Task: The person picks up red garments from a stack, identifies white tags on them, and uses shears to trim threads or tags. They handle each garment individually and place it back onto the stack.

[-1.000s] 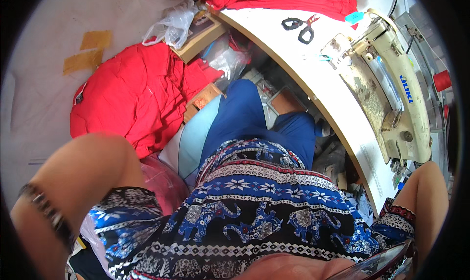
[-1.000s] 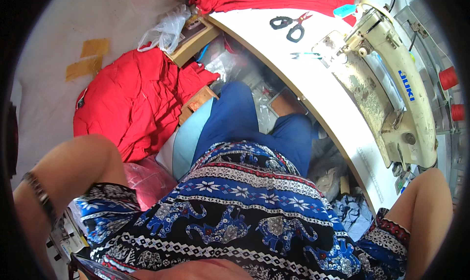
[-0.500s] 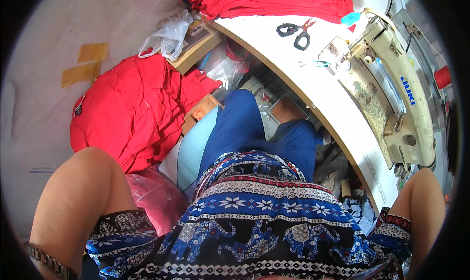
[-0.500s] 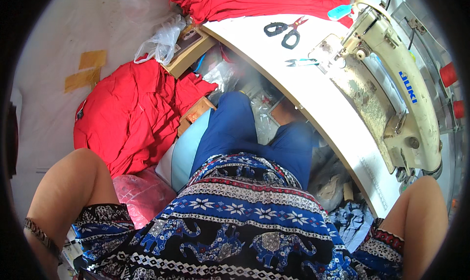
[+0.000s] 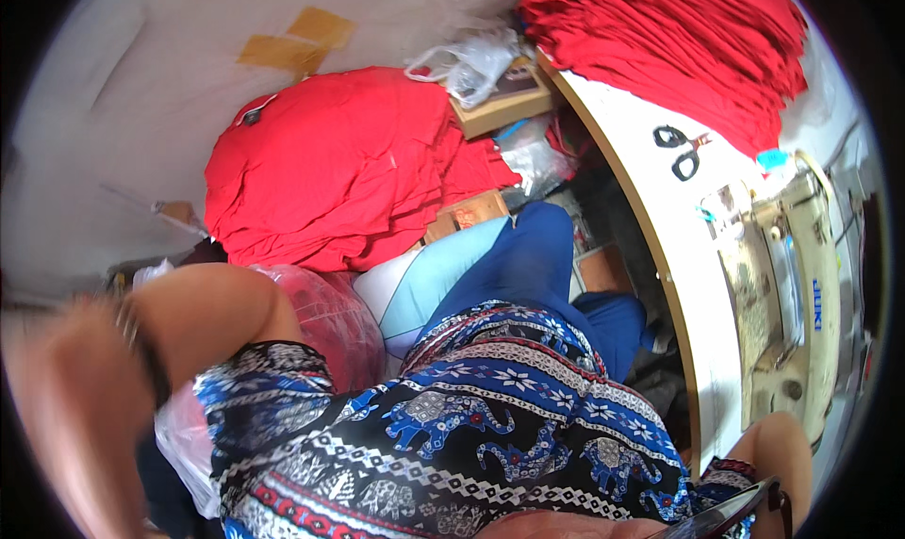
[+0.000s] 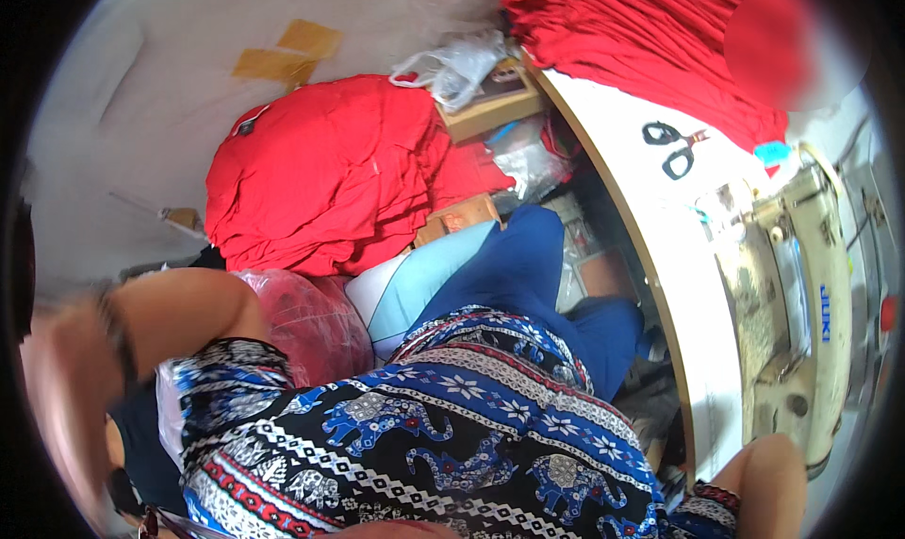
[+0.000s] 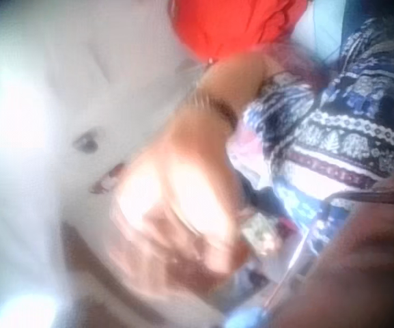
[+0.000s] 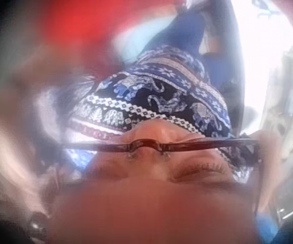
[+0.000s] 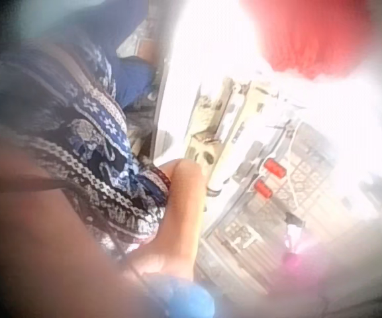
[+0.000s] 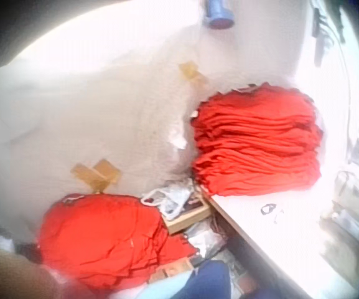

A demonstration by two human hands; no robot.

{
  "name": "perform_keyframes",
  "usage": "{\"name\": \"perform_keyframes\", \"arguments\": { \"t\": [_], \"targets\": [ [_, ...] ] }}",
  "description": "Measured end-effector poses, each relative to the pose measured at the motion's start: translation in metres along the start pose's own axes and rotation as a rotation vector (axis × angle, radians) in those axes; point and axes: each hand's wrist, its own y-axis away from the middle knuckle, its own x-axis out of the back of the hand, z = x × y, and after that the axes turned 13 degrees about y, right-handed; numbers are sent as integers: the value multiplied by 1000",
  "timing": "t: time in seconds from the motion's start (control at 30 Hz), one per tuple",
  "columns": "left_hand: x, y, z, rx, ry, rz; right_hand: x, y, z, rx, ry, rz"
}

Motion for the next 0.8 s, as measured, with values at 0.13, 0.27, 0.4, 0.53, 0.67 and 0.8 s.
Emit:
{"name": "perform_keyframes", "arguments": {
  "t": [0.13, 0.27, 0.4, 0.53, 0.67, 0.8],
  "targets": [
    [2, 68, -119, 642, -344, 349, -14, 7, 16, -108, 100, 212],
    [-62, 243, -267, 949, -798, 258, -36, 7, 29, -265, 56, 294],
    [-65, 293, -274, 914, -659, 487, -94, 18, 14, -435, -319, -113],
    [-2, 298, -296, 1080, -363, 908, -148, 58, -6, -632, -755, -424],
    [37, 277, -272, 1228, -152, 1099, -183, 66, -25, -660, -860, -619],
    [85, 266, -259, 1181, 272, 1378, -220, 73, -31, -732, -1114, -699]
  ]
}}
